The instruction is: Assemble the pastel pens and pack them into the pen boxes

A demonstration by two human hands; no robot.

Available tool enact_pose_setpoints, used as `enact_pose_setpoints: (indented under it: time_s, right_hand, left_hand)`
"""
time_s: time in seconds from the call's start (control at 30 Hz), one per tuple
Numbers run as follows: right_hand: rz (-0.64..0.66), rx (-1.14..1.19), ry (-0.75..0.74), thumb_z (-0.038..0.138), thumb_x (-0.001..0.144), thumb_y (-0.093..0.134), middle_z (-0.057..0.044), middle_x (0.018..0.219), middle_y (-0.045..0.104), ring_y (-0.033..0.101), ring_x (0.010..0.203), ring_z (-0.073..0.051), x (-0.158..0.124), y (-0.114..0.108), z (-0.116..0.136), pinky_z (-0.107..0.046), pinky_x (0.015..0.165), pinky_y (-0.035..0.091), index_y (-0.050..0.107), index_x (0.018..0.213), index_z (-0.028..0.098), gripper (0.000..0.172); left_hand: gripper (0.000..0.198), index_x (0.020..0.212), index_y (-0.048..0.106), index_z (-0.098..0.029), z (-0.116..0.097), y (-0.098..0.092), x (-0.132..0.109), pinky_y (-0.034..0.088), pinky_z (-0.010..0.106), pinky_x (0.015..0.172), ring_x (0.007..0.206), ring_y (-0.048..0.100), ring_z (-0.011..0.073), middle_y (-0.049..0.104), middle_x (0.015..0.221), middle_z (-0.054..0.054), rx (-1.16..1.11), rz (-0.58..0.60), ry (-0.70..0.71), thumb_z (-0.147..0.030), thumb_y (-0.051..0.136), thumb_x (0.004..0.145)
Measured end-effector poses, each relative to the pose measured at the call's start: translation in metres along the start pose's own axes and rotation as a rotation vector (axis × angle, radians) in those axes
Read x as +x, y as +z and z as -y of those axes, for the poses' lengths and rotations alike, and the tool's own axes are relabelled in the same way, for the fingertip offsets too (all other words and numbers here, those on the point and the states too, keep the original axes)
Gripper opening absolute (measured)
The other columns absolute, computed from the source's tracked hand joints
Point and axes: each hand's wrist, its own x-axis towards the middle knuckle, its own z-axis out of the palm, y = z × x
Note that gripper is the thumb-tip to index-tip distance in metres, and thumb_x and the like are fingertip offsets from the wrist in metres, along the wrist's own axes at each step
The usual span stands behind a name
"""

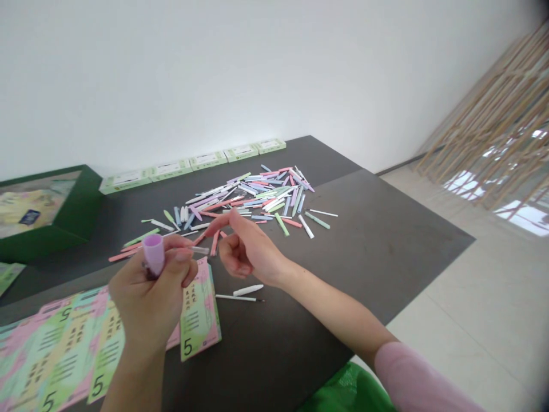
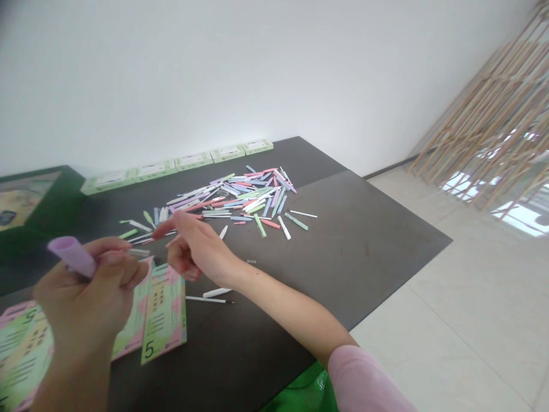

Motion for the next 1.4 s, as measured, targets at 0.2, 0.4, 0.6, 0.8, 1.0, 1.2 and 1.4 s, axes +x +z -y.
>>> enact_pose_setpoints:
  time_s: [0.2,0.4,0.6,0.8,1.0,1.2,1.4]
  right_hand:
    - [0.023,-0.423,-0.011,0.052,0.084,0.061,0.008,0.053,0.051,0.047,0.043,-0.006,-0.009,-0.005,0.01,-0.014,0.037,0.034,0.057,0.097,0.02,0.035]
    - [0.004,-0.532,-0.054,0.041,0.091,0.053,0.003,0.065,0.058,0.052,0.044,-0.006,-0.013,0.006,0.013,-0.018,0.045,0.041,0.06,0.098,0.019,0.024]
    - [-0.065,-0.645,-0.172,0.037,0.097,0.041,0.004,0.06,0.055,0.051,0.049,-0.008,-0.015,0.015,0.011,-0.02,0.054,0.04,0.058,0.095,0.021,0.024]
    - [-0.215,-0.846,-0.385,0.037,0.099,0.034,0.002,0.068,0.054,0.052,0.059,-0.011,-0.018,0.015,0.026,-0.022,0.062,0.039,0.056,0.095,0.023,0.027]
    - [-0.043,-1.213,-0.406,0.024,0.097,0.033,-0.002,0.083,0.065,0.057,0.071,-0.013,-0.024,0.022,0.062,-0.023,0.065,0.037,0.058,0.096,0.023,0.025]
    - [0.034,-1.417,-0.383,0.017,0.093,0.032,-0.002,0.079,0.066,0.051,0.065,-0.013,-0.025,0.027,0.063,-0.023,0.06,0.031,0.059,0.092,0.024,0.028]
    - [-0.001,-1.465,-0.413,0.013,0.09,0.03,-0.001,0.074,0.062,0.049,0.064,-0.012,-0.024,0.022,0.061,-0.023,0.06,0.029,0.06,0.093,0.023,0.031]
  left_hand:
    - [0.006,0.069,0.068,-0.017,-0.003,0.005,-0.001,0.032,0.02,0.037,0.034,0.037,0.0045,0.042,0.04,-0.009,-0.092,0.003,-0.027,-0.018,0.074,0.066]
    - [0.012,0.072,0.068,-0.019,0.0,0.002,-0.005,0.037,0.021,0.041,0.038,0.042,0.0059,0.047,0.044,-0.008,-0.037,0.034,-0.032,-0.027,0.077,0.07]
    - [0.011,0.075,0.067,-0.02,0.003,0.004,-0.007,0.032,0.02,0.04,0.038,0.04,0.0059,0.045,0.045,-0.009,-0.014,0.058,-0.018,-0.028,0.074,0.073]
    - [0.013,0.078,0.069,-0.02,0.01,-0.004,-0.004,0.032,0.023,0.042,0.041,0.041,0.008,0.05,0.049,-0.008,0.294,0.052,0.041,-0.032,0.071,0.073]
    - [0.015,0.078,0.075,-0.02,0.006,-0.011,0.003,0.032,0.02,0.049,0.046,0.041,0.0071,0.054,0.051,-0.007,0.635,0.039,0.27,-0.034,0.069,0.073]
    - [0.016,0.079,0.076,-0.02,-0.001,-0.013,0.003,0.026,0.02,0.047,0.044,0.03,0.0064,0.047,0.047,-0.008,0.727,0.076,0.406,-0.032,0.065,0.077]
    - [0.015,0.083,0.076,-0.021,-0.004,-0.014,0.002,0.025,0.019,0.046,0.042,0.031,0.0059,0.048,0.048,-0.009,0.751,0.051,0.395,-0.031,0.065,0.078]
